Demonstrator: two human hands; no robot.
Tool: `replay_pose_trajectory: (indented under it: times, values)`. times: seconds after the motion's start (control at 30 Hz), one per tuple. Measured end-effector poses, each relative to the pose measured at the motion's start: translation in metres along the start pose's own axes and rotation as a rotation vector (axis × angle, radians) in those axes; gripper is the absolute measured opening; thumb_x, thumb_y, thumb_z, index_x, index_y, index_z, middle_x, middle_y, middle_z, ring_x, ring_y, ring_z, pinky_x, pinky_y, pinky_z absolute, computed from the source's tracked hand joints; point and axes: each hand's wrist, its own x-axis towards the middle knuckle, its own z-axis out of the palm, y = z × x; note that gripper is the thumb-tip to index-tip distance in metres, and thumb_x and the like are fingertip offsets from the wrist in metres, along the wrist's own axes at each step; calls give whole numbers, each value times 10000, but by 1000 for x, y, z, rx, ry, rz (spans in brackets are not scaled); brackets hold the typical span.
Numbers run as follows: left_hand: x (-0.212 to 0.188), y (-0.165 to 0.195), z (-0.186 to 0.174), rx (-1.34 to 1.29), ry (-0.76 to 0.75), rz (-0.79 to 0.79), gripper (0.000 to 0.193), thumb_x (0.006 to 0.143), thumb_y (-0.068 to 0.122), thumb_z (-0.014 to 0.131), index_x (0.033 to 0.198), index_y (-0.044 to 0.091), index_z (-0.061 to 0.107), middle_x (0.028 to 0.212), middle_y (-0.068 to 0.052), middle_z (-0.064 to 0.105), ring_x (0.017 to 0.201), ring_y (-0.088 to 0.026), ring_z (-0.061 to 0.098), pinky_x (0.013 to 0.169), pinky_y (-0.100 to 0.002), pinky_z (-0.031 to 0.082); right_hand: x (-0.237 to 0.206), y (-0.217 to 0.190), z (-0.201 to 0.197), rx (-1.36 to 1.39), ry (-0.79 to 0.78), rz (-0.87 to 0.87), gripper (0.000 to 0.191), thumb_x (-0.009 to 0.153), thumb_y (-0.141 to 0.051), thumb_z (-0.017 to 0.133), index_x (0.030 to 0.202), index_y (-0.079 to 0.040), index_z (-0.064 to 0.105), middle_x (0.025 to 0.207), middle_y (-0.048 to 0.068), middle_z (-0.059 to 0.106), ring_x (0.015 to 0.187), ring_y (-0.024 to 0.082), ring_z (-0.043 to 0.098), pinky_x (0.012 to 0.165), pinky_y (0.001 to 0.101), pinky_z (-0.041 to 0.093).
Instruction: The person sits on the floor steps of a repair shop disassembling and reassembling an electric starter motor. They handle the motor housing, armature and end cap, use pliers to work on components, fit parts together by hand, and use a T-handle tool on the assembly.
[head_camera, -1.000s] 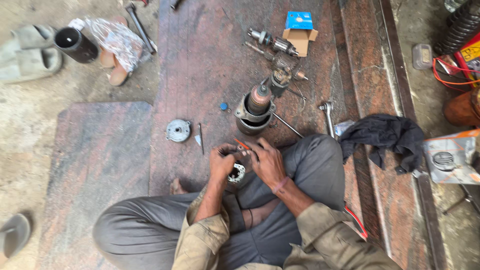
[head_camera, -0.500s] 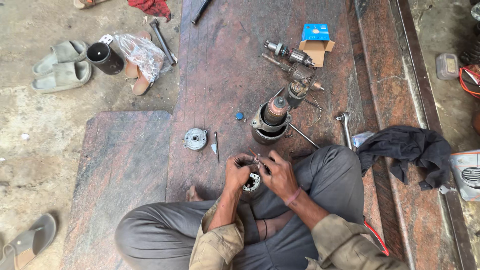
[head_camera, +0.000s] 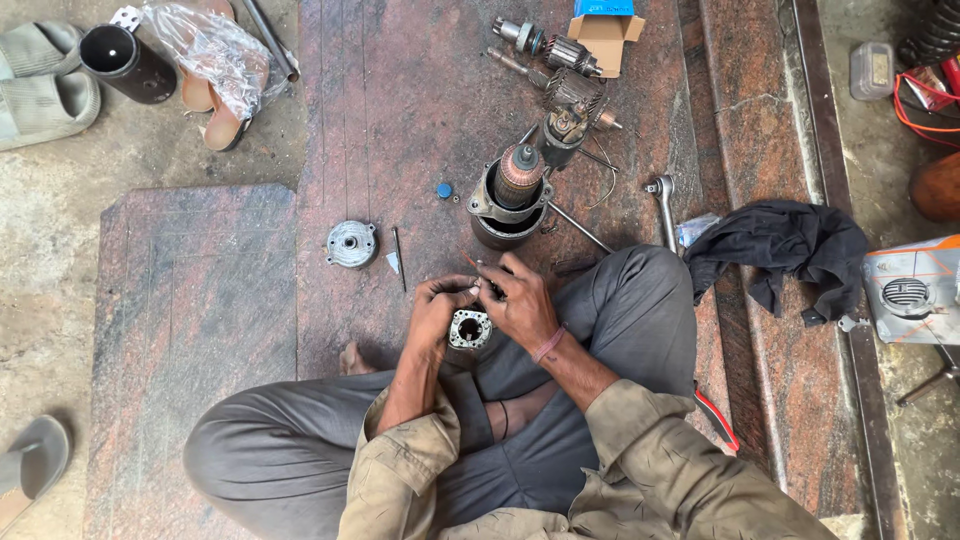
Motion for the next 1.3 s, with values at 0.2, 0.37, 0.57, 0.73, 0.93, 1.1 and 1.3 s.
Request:
replay_pose_trajectory:
  times: [0.2,0.37,0.57,0.73,0.93,1.1,1.3]
  values:
    - [0,-3,4,131,44,112,183,813,-15,702,975,-52,780,862,-86,764,765,-142,689,713,-275,538,-2,1,2,7,13,22,224,839,-54,730,1058,-11,750,890,170,643,746,356,689,607,433,532]
    - [4,-5,2,72,123,62,183,807,-11,692,968,-37,777,845,-85,760,741,-160,684,694,-294,533,-3,4,5,7,7,62,185,843,-61,732,1019,-8,753,894,195,669,727,355,692,609,428,533]
    - [4,-8,2,227,95,189,176,828,4,708,976,-38,794,865,-61,762,793,-120,662,745,-274,519,4,2,9,4,37,86,186,850,-72,734,1024,-13,757,908,207,675,719,357,695,598,422,534]
    - [7,-3,0,133,138,163,189,814,-1,707,984,-30,787,856,-59,763,778,-126,664,740,-282,522,-3,-4,7,6,1,28,205,825,-35,702,1021,-7,755,827,175,623,687,346,673,593,434,521]
    - [6,-3,0,88,163,142,182,839,12,703,998,-30,781,857,-57,751,766,-133,651,726,-295,517,2,-5,12,67,9,113,207,849,-43,701,1051,-17,741,844,156,625,680,310,686,587,424,526]
    - [7,-3,1,226,128,227,186,811,3,697,967,-30,793,862,-65,770,794,-133,694,759,-283,544,9,-5,13,-10,16,51,200,855,-32,703,1050,-14,743,876,177,612,744,357,674,629,446,520]
    - [11,-3,-1,230,153,208,175,808,10,714,960,-37,788,848,-66,765,787,-134,684,750,-291,541,4,-4,10,-54,3,-4,205,840,-48,718,1041,-22,748,872,187,606,738,385,660,634,458,523]
